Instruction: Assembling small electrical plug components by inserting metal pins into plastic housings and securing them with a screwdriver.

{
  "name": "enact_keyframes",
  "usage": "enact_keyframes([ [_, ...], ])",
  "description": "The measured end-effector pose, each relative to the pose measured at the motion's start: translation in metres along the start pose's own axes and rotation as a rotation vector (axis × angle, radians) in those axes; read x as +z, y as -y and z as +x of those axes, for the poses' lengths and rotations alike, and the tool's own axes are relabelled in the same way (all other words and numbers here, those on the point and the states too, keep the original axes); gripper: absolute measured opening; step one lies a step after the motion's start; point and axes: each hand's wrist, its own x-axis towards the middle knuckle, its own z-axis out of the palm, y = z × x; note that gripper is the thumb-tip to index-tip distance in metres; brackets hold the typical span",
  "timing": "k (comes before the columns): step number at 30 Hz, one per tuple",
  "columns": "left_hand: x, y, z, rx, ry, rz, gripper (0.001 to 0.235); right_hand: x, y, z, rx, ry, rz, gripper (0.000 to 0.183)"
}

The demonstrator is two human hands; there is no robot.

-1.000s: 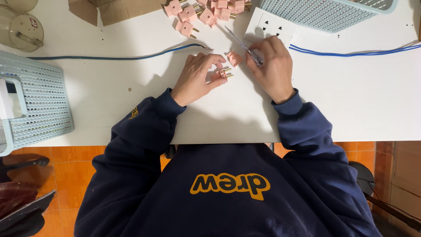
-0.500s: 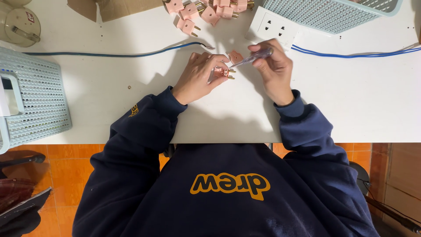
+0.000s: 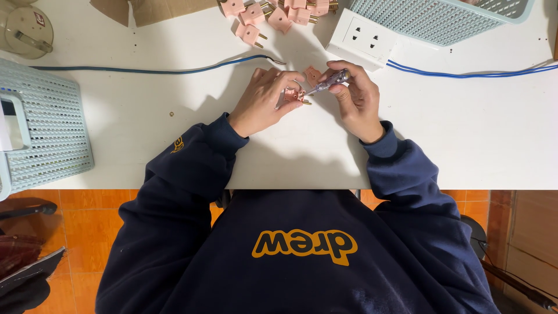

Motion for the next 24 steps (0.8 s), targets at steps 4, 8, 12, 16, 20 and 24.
enact_keyframes([
  [4,0.000,-0.001,0.000,-0.007,0.003,0.017,0.057,0.001,-0.001,0.000,-0.006,0.012,-0.018,0.036],
  [8,-0.003,-0.004,0.001,-0.008,0.004,0.011,0.055,0.004,-0.001,-0.001,-0.025,0.021,-0.040,0.035],
  [12,-0.004,-0.005,0.001,-0.002,0.005,0.015,0.054,0.004,0.003,0.001,-0.039,0.035,-0.055,0.037],
  [16,-0.002,-0.001,0.001,-0.005,0.004,0.009,0.053,0.006,0.009,0.008,-0.065,0.058,-0.098,0.039],
  [20,-0.003,-0.004,0.003,0.031,-0.015,0.089,0.049,0.015,0.006,0.009,-0.194,0.022,-0.209,0.042],
  [24,-0.008,-0.010,0.003,0.050,-0.054,0.114,0.044,0.021,0.016,0.018,-0.305,0.026,-0.271,0.033],
])
